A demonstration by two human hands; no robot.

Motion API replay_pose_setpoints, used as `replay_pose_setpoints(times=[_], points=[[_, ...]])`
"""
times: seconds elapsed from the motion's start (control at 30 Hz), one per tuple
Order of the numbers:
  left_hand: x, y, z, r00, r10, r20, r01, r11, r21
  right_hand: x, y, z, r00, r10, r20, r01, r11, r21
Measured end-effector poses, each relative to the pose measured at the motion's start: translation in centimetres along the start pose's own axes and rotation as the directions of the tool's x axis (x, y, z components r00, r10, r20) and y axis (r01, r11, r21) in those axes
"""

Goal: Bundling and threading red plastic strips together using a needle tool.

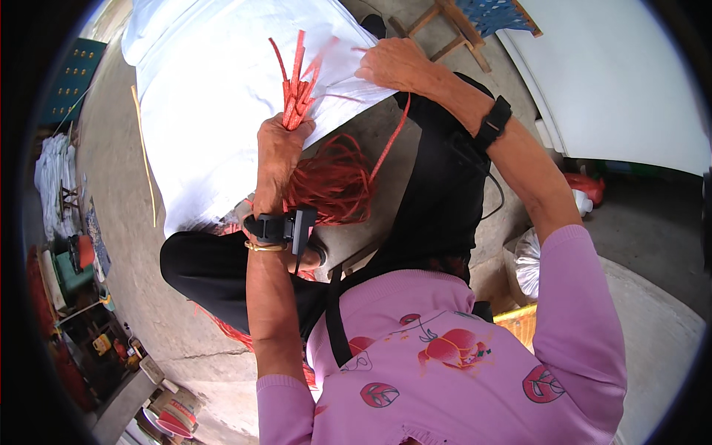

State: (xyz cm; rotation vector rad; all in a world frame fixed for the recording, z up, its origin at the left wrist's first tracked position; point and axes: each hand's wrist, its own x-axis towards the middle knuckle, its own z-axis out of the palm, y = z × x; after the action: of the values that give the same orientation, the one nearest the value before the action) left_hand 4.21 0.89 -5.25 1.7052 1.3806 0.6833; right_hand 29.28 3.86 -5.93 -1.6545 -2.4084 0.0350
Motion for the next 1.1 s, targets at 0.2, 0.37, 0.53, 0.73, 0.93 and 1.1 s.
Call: replay_pose_setpoints(times=[0.2, 0.37, 0.53, 0.73, 0.93, 1.1], points=[[0.5, 1.9, -0.7, 0.985, -0.145, 0.089, 0.144, 0.989, 0.012, -0.1, 0.6, 0.3, 0.999, 0.017, 0.030, -0.017, 1.000, -0.017], [-1.0, 3.8, -1.5, 0.987, -0.050, -0.151, 0.054, 0.998, 0.025, -0.4, -2.3, -5.1, 0.961, 0.251, -0.120, -0.235, 0.963, 0.130], [-1.5, 5.8, -1.4, 0.965, 0.037, -0.260, -0.019, 0.997, 0.072, -0.3, -5.7, -6.9, 0.989, 0.009, -0.146, -0.021, 0.996, -0.083], [-2.6, 7.9, -0.5, 0.774, 0.487, -0.404, -0.341, 0.859, 0.380, 0.2, -5.7, -6.5, 0.917, 0.098, -0.387, -0.135, 0.989, -0.068], [-0.3, 8.2, 0.1, 0.763, 0.403, -0.505, -0.142, 0.867, 0.478, 0.9, -6.5, -6.2, 0.827, 0.064, -0.559, -0.048, 0.998, 0.043], [0.4, 6.7, -0.6, 0.818, 0.002, -0.576, -0.144, 0.969, -0.200, 0.8, -8.8, -7.0, 0.852, 0.352, -0.388, -0.145, 0.871, 0.470]])
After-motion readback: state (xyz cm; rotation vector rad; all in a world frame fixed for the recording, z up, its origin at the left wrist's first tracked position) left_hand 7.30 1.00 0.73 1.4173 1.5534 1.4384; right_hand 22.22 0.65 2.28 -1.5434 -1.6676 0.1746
